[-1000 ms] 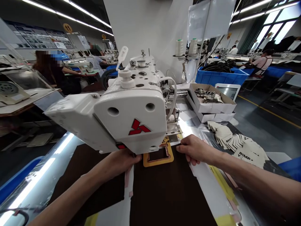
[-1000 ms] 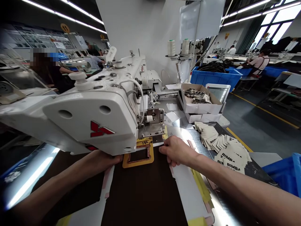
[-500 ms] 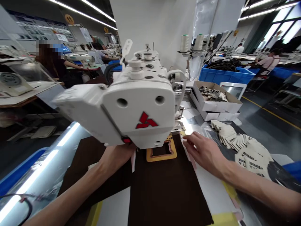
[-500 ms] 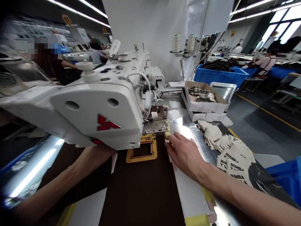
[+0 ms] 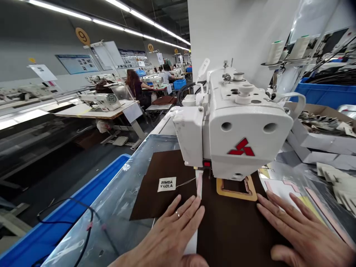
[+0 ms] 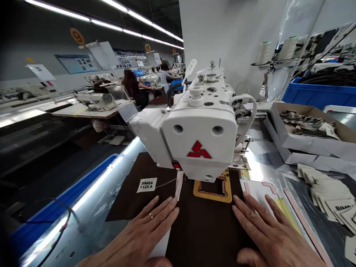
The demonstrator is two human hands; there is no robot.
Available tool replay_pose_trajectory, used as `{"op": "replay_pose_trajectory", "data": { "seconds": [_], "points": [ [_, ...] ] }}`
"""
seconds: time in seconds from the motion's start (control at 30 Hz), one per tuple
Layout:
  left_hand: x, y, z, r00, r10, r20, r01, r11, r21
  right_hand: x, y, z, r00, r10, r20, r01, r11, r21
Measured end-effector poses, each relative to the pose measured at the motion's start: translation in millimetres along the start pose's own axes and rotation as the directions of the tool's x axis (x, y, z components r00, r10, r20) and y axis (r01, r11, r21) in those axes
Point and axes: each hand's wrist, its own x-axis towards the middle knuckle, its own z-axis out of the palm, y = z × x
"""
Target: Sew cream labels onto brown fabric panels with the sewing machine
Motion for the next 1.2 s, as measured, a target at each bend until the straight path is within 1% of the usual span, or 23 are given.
{"op": "replay_pose_trajectory", "data": {
  "seconds": [0.1,0.2,0.27,0.37,0.47,0.53,0.6,0.67,0.77,0.87,0.93,1.07,1.2],
  "points": [
    [0.7,-10.6,-3.6,0.993,-0.066,0.096,0.07,0.997,-0.037,3.9,-2.7,-3.9,0.999,0.013,0.034,-0.013,1.0,0.01],
    [6.7,-18.7,-5.4,0.982,-0.133,0.131,0.137,0.99,-0.022,13.2,-4.3,-9.9,0.999,0.026,0.023,-0.027,1.0,0.013],
    [11.2,-18.7,-2.7,0.985,-0.134,0.113,0.134,0.991,0.004,20.6,-5.6,-15.3,0.999,0.045,0.0,-0.045,0.998,0.041],
    [20.3,-16.1,4.4,0.998,-0.066,0.019,0.066,0.998,0.02,29.1,-9.7,-25.8,0.998,0.051,0.026,-0.053,0.995,0.087],
    [34.4,-21.1,9.5,0.999,-0.028,-0.033,0.03,0.998,0.051,34.1,-14.5,-36.0,0.989,0.05,0.136,-0.068,0.989,0.132],
    [45.5,-29.6,10.6,1.0,-0.016,-0.022,0.018,0.997,0.078,37.0,-15.4,-40.9,0.973,0.082,0.215,-0.12,0.978,0.171],
    [55.9,-39.1,10.1,1.0,-0.014,0.007,0.013,0.996,0.089,40.4,-13.8,-44.5,0.955,0.134,0.266,-0.194,0.958,0.211],
    [64.7,-47.1,8.7,0.999,-0.031,0.029,0.029,0.997,0.078,44.2,-10.6,-47.5,0.942,0.171,0.288,-0.245,0.938,0.245],
    [76.1,-53.6,5.5,0.995,-0.083,0.057,0.081,0.996,0.039,48.7,-6.9,-50.6,0.934,0.193,0.302,-0.274,0.927,0.256],
    [87.1,-53.8,2.0,0.979,-0.174,0.106,0.172,0.985,0.034,49.6,-6.7,-51.2,0.932,0.204,0.3,-0.281,0.929,0.24],
    [94.2,-52.3,0.3,0.971,-0.209,0.114,0.205,0.978,0.044,49.1,-7.7,-50.5,0.934,0.2,0.296,-0.276,0.929,0.247],
    [106.3,-54.8,-0.1,0.973,-0.211,0.089,0.206,0.977,0.058,54.9,-7.4,-49.2,0.937,0.199,0.289,-0.276,0.925,0.259],
    [108.1,-66.6,1.8,0.967,-0.25,0.037,0.247,0.966,0.08,67.2,-4.5,-50.0,0.918,0.261,0.297,-0.331,0.919,0.215]
  ]
}}
